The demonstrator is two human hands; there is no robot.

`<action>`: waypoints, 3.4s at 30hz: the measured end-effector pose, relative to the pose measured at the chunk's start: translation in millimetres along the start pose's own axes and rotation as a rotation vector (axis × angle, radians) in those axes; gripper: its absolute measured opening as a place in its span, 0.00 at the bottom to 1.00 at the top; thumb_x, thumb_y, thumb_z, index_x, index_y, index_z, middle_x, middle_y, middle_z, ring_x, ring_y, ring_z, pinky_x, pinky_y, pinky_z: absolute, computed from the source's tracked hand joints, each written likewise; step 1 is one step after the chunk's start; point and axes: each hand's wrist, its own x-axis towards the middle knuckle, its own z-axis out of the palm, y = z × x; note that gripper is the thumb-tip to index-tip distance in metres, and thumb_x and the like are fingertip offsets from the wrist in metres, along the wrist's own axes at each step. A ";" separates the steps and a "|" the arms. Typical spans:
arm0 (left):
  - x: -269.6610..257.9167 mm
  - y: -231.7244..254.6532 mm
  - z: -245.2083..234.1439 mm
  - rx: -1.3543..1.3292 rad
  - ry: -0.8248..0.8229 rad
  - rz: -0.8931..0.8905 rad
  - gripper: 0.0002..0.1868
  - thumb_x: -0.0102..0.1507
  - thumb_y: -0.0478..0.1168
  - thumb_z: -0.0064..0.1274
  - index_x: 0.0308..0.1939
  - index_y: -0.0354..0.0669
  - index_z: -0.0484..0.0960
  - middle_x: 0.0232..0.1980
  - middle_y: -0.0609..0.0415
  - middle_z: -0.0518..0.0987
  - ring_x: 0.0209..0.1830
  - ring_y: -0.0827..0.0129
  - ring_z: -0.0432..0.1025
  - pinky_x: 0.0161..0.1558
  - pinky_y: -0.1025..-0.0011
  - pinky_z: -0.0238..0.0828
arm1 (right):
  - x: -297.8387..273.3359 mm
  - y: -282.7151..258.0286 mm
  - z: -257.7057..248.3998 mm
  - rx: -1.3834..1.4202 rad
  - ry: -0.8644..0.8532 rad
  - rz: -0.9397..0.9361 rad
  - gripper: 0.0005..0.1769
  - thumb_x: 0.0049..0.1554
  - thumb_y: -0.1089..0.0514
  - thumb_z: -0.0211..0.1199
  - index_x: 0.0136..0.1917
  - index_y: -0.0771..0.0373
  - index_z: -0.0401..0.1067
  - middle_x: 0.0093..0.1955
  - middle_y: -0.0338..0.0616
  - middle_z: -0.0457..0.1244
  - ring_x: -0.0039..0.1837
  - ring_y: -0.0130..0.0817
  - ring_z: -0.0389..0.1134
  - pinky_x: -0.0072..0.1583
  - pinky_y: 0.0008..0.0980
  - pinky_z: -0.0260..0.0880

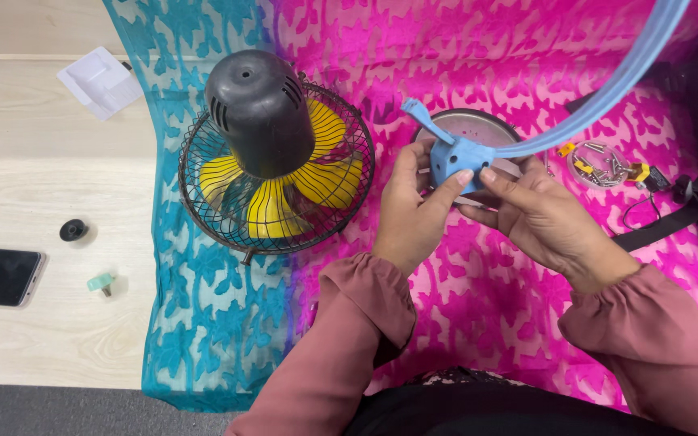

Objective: The person aligns a light blue plastic bracket to a round metal fan base and secures it using a screwdriver. They insert and tighten multiple screws into the base while holding the bracket in place.

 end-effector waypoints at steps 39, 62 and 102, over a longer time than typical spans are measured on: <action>20.3 -89.5 44.2 0.910 -0.090 0.204 0.15 0.67 0.51 0.62 0.34 0.47 0.80 0.63 0.56 0.76 0.69 0.55 0.65 0.70 0.53 0.67 | 9.6 13.5 -126.5 0.077 0.285 -0.525 0.17 0.64 0.75 0.65 0.51 0.57 0.61 0.69 0.54 0.64 0.70 0.48 0.70 0.72 0.55 0.74; 80.4 -101.1 -2.6 0.850 0.300 -0.281 0.26 0.58 0.33 0.52 0.61 0.31 0.70 0.56 0.32 0.77 0.58 0.40 0.73 0.58 0.53 0.71 | 99.8 48.2 -99.3 -0.329 0.416 -0.551 0.17 0.57 0.64 0.74 0.58 0.70 0.77 0.56 0.50 0.70 0.58 0.37 0.73 0.61 0.33 0.77; 29.0 -24.6 89.6 -0.224 0.272 -0.777 0.48 0.58 0.22 0.38 0.77 0.64 0.43 0.42 0.46 0.76 0.23 0.65 0.68 0.19 0.66 0.63 | 58.1 56.6 -45.3 -0.089 0.363 -0.746 0.33 0.68 0.61 0.64 0.82 0.68 0.57 0.73 0.42 0.63 0.69 0.23 0.66 0.70 0.22 0.68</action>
